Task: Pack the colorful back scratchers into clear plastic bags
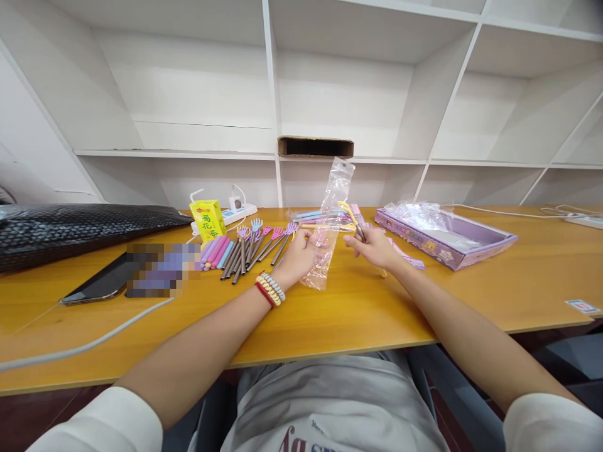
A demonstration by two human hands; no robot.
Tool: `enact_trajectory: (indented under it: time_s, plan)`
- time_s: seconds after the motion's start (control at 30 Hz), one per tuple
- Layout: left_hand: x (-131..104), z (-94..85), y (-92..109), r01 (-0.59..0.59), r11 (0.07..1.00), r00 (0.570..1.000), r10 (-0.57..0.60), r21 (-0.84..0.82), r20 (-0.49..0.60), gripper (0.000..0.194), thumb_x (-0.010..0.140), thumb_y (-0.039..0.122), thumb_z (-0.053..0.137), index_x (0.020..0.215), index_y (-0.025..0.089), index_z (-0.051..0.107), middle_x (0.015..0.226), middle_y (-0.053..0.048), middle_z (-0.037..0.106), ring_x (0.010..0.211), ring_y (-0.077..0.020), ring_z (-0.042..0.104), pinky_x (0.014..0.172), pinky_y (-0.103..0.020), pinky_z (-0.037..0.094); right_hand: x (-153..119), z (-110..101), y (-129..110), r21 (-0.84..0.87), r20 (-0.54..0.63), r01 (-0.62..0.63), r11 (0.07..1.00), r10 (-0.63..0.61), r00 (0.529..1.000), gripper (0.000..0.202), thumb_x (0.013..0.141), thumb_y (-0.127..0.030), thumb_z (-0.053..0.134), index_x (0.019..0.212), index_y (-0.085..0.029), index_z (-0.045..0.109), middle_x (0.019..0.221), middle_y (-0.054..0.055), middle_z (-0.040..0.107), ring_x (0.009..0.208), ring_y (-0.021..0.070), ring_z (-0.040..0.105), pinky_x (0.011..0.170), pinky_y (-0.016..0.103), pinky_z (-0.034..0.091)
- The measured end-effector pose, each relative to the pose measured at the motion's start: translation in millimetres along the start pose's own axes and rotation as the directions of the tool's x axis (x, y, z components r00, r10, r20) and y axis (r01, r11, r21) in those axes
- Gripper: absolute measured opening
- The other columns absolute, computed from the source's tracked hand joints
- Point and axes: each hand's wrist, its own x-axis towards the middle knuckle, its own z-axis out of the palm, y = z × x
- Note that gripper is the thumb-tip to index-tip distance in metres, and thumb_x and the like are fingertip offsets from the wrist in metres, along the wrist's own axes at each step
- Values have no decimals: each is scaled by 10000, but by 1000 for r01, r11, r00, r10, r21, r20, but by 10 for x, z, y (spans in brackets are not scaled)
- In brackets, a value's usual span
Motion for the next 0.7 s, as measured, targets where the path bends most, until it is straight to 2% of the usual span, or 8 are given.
enact_trajectory:
  time_s: [0.1, 0.17, 0.27, 0.33, 0.47, 0.53, 0.6, 0.7]
  plan:
    - [-56, 61, 58, 78, 958, 990, -41, -275, 137, 136, 901, 335, 373, 866, 206, 347, 870, -35, 614, 726, -142, 629, 639, -310, 512, -22, 87, -49, 92, 20, 56, 994, -58, 998, 407, 756, -485, 578, 651, -216, 291, 556, -46, 454, 524, 137, 544, 503, 250, 375]
    - [-89, 78, 95, 122, 929, 978, -52, -350, 201, 122, 894, 317, 391, 859, 207, 352, 879, -31, 622, 747, -140, 636, 670, -321, 514, -26, 130, -74, 161, -1, 81, 984, -82, 997, 394, 759, -437, 583, 658, -220, 269, 565, -51, 443, 515, 127, 528, 499, 250, 375]
    - [-103, 63, 106, 142, 944, 967, -69, -297, 243, 102, 846, 266, 470, 902, 200, 417, 848, -22, 629, 764, -137, 629, 685, -298, 503, -25, 147, -90, 189, -25, 120, 975, -117, 993, 351, 775, -367, 557, 667, -222, 256, 572, -57, 412, 499, 108, 474, 492, 243, 352]
    - [-97, 45, 86, 138, 957, 949, -54, -256, 312, 172, 797, 240, 537, 948, 189, 473, 796, -16, 624, 726, -135, 618, 648, -272, 498, -27, 134, -92, 122, -28, 163, 979, -161, 987, 306, 785, -331, 533, 669, -219, 273, 575, -55, 390, 504, 98, 415, 497, 238, 323]
    - [-88, 39, 33, 211, 953, 862, -75, -220, 502, 151, 728, 225, 624, 840, 140, 567, 654, -18, 596, 583, -125, 583, 576, -267, 504, -36, 104, -102, -43, -9, 242, 969, -243, 970, 267, 805, -305, 496, 666, -212, 289, 575, -53, 336, 524, 94, 308, 509, 238, 266]
    - [-78, 42, 18, 274, 933, 864, -131, -235, 486, 146, 692, 204, 663, 790, 124, 590, 642, -25, 600, 553, -117, 572, 578, -275, 514, -37, 92, -114, -88, 1, 247, 965, -247, 969, 276, 815, -336, 493, 673, -212, 292, 573, -54, 329, 525, 93, 295, 513, 241, 256]
    - [-51, 32, 9, 293, 907, 904, -161, -301, 395, 164, 652, 191, 703, 760, 115, 605, 664, -34, 615, 572, -116, 578, 606, -282, 525, -35, 72, -126, -123, 12, 235, 964, -235, 972, 300, 823, -397, 493, 682, -210, 306, 576, -53, 342, 527, 94, 305, 519, 243, 258]
    - [26, -19, -11, 234, 874, 964, -152, -426, 219, 184, 620, 199, 736, 728, 108, 617, 710, -49, 640, 641, -133, 602, 645, -287, 532, -35, 15, -138, -151, 99, 226, 962, -213, 972, 342, 860, -478, 422, 674, -200, 350, 585, -37, 394, 540, 100, 349, 536, 247, 274]
